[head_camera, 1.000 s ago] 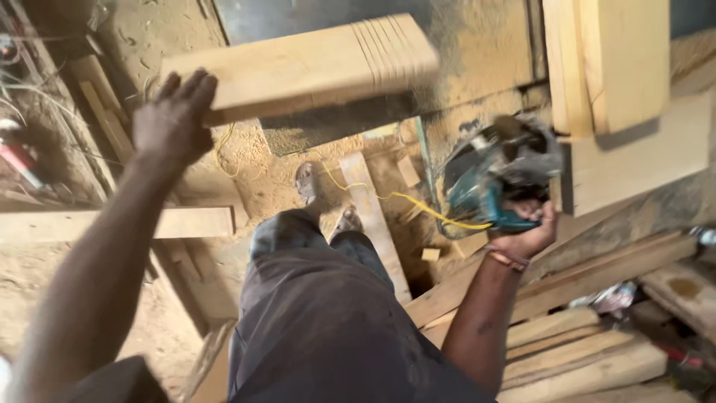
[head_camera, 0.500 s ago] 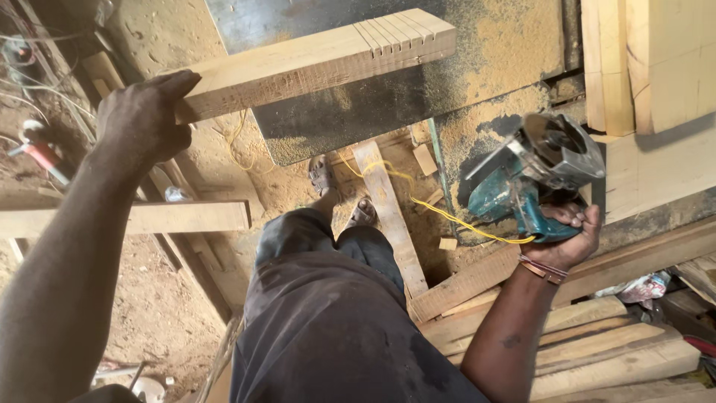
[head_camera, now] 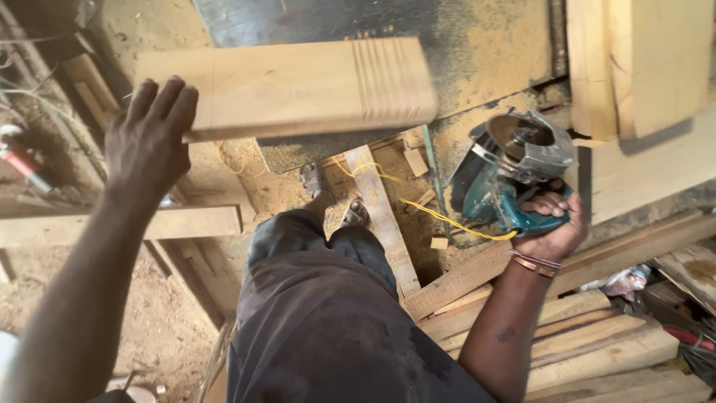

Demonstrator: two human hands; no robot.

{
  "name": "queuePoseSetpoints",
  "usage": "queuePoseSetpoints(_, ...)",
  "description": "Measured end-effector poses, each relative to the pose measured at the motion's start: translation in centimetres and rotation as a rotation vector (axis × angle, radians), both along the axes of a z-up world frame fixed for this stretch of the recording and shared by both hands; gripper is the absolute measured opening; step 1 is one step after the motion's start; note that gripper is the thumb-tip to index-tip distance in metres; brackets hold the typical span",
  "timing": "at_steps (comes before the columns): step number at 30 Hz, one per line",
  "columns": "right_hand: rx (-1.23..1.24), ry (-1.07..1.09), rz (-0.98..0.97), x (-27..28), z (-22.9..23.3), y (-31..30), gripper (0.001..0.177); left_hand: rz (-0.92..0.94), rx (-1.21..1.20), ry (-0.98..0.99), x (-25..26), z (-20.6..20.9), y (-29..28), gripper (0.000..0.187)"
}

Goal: The person uses a handheld circular saw to cut multiple parallel grooves into a rectangular wooden plank. They periodically measure the plank with a tape measure and mark it with a pencil before continuing to cut additional grooves.

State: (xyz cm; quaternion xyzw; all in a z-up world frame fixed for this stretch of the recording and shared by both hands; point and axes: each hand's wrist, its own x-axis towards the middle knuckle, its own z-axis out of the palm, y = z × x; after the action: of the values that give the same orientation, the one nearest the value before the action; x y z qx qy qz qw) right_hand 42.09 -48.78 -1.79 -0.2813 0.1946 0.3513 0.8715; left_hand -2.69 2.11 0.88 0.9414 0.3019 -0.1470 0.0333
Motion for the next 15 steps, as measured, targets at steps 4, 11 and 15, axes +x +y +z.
queuePoseSetpoints(4,-0.061,-0.049,0.007,-0.4,0.2,0.5,0.022,0.119,-0.204,0.229,2.0,-0.2,-1.9,0.092)
queuePoseSetpoints(11,-0.055,-0.022,0.035,-0.7,0.9,2.2,0.022,0.177,-0.417,-0.013,9.0,-4.3,-4.9,0.08)
queuePoseSetpoints(15,-0.1,-0.117,0.184,-1.1,1.8,3.7,0.02,0.191,-0.309,-0.327,15.5,-6.5,-4.5,0.059)
